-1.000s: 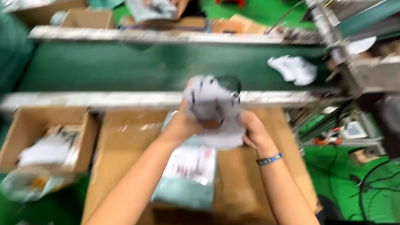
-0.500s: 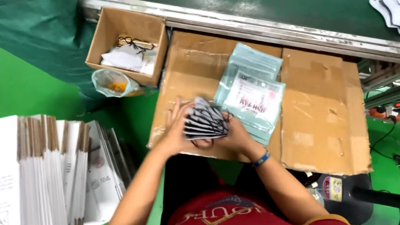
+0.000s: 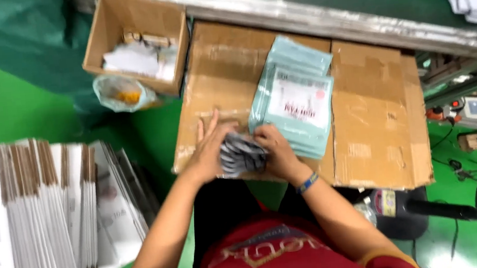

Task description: Manually packing and sorting face masks in a factory environment.

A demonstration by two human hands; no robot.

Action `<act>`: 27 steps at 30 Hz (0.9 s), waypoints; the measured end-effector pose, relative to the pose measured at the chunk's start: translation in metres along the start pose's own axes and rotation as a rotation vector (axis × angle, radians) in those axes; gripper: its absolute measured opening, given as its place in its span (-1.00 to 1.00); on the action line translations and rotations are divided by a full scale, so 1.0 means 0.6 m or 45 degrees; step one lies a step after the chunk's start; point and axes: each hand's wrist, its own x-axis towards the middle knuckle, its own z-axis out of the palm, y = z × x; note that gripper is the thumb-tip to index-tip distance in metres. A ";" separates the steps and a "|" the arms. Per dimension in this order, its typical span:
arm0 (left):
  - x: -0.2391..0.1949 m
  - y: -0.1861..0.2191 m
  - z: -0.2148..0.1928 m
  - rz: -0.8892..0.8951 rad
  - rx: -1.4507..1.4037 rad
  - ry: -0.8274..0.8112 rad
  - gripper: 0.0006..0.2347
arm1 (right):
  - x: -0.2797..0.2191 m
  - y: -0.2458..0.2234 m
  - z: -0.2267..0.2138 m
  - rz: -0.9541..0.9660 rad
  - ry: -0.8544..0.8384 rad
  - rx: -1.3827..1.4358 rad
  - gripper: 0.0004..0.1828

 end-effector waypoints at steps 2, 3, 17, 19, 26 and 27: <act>-0.008 -0.046 0.020 0.056 0.128 0.051 -0.46 | -0.002 -0.020 -0.005 -0.080 -0.014 -0.031 -0.04; -0.021 -0.039 0.025 0.052 0.131 0.057 -0.46 | -0.008 -0.007 0.003 -0.086 -0.017 -0.027 -0.04; -0.057 0.080 0.019 0.473 -0.443 0.054 -0.28 | -0.053 -0.050 -0.045 0.333 -0.197 0.360 -0.65; -0.082 0.117 0.013 0.016 -0.710 -0.110 -0.35 | -0.097 0.013 -0.032 0.666 -0.304 0.341 -0.64; -0.015 0.044 -0.034 -0.356 0.520 -0.489 -0.23 | -0.069 0.047 -0.170 0.221 0.088 -0.381 -0.80; 0.006 0.080 -0.034 -0.339 0.539 -0.476 -0.23 | -0.066 0.061 -0.167 0.204 0.109 -0.390 -0.80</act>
